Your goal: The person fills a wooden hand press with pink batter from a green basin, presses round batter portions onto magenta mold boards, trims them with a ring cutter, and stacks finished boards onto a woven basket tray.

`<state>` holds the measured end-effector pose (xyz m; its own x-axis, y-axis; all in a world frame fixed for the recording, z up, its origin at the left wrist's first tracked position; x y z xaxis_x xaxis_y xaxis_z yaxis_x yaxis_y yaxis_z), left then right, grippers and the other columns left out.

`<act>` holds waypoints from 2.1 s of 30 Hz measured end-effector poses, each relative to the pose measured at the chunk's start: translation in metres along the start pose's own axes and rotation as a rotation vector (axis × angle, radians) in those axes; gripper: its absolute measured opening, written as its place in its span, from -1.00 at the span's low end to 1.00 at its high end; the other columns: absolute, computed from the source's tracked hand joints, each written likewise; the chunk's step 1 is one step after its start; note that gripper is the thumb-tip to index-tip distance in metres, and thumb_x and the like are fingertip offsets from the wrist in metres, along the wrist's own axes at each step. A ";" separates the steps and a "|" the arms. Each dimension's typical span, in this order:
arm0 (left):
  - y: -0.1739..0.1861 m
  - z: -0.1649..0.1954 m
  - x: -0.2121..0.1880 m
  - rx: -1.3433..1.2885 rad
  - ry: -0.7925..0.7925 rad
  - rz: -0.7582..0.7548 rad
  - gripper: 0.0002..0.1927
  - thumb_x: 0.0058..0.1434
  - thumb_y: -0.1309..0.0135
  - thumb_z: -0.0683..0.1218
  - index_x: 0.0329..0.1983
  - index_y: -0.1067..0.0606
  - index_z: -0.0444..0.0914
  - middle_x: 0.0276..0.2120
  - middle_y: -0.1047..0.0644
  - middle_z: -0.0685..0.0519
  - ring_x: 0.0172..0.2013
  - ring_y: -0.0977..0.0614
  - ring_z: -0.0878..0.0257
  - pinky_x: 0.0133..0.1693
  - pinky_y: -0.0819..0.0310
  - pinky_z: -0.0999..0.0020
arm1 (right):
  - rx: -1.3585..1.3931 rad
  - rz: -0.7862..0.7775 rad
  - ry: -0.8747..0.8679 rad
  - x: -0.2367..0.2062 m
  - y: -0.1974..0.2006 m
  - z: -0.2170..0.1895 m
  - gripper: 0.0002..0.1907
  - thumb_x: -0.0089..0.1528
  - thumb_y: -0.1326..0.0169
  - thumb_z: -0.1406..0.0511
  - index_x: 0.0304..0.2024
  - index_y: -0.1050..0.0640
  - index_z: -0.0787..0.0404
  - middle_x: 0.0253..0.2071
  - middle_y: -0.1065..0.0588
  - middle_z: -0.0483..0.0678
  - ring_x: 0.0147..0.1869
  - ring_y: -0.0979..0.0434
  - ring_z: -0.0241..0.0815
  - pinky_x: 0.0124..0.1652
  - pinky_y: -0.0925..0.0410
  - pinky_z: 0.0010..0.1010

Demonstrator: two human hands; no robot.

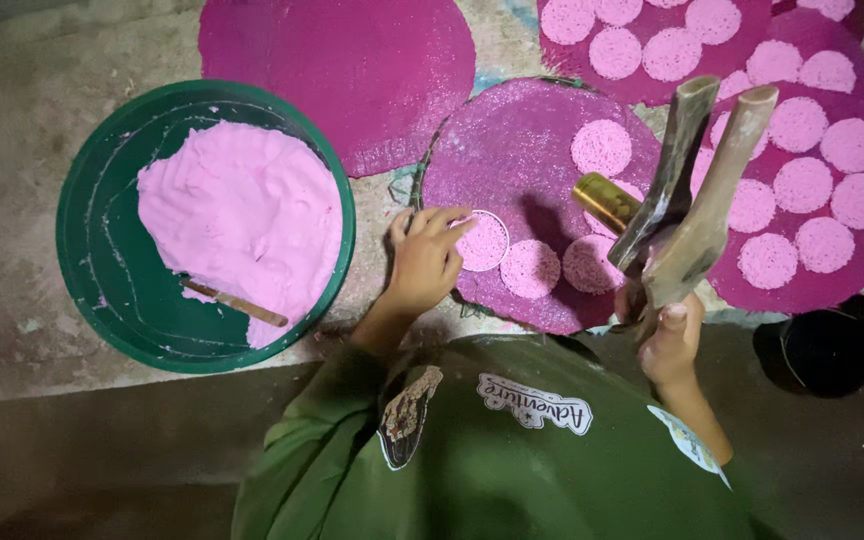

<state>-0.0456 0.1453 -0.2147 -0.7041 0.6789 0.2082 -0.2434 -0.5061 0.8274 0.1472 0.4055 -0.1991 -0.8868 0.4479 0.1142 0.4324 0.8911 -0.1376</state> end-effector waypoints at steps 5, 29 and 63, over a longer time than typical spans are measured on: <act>-0.010 -0.002 0.003 -0.146 0.048 -0.154 0.03 0.00 -0.34 0.00 0.50 -0.08 -0.21 0.34 -0.26 -0.18 0.34 -0.20 -0.09 0.28 0.09 -0.15 | 0.005 0.014 0.025 0.000 0.006 0.007 -0.11 0.31 0.06 -0.34 0.11 -0.34 0.37 -0.21 -0.33 -0.03 -0.29 -0.32 -0.20 -0.31 -0.24 -0.34; -0.050 0.024 0.097 -0.223 -0.062 -0.233 0.18 -0.07 -0.44 0.02 0.54 -0.01 -0.18 0.34 -0.29 -0.22 0.32 -0.23 -0.17 0.34 -0.13 -0.03 | 0.045 0.030 0.028 0.001 0.022 -0.002 -0.12 0.35 0.13 -0.31 0.18 -0.31 0.38 -0.24 -0.36 0.03 -0.26 -0.35 -0.17 -0.28 -0.27 -0.34; -0.066 0.001 0.144 -2.356 0.376 0.505 -0.64 0.38 -0.01 0.14 -0.48 -0.24 -0.03 -0.61 -0.22 0.31 -0.55 -0.29 0.42 -0.28 -0.32 0.37 | -1.192 -0.607 -0.463 0.126 -0.048 -0.060 -0.30 0.40 0.36 -0.12 -0.06 -0.60 0.25 -0.53 -0.51 0.24 -0.38 -0.58 0.20 -0.20 -0.38 0.02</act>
<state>-0.1306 0.2770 -0.2392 -0.8918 0.4239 -0.1583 0.0750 -0.2066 -0.9756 0.0244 0.4237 -0.1191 -0.8537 0.1219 -0.5063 -0.3601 0.5641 0.7430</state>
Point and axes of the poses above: each hand's wrist, its own x-axis towards the middle knuckle, its own y-axis out of the back of the hand, z = x × y, the point moved 3 cm from there along x, towards the middle knuckle
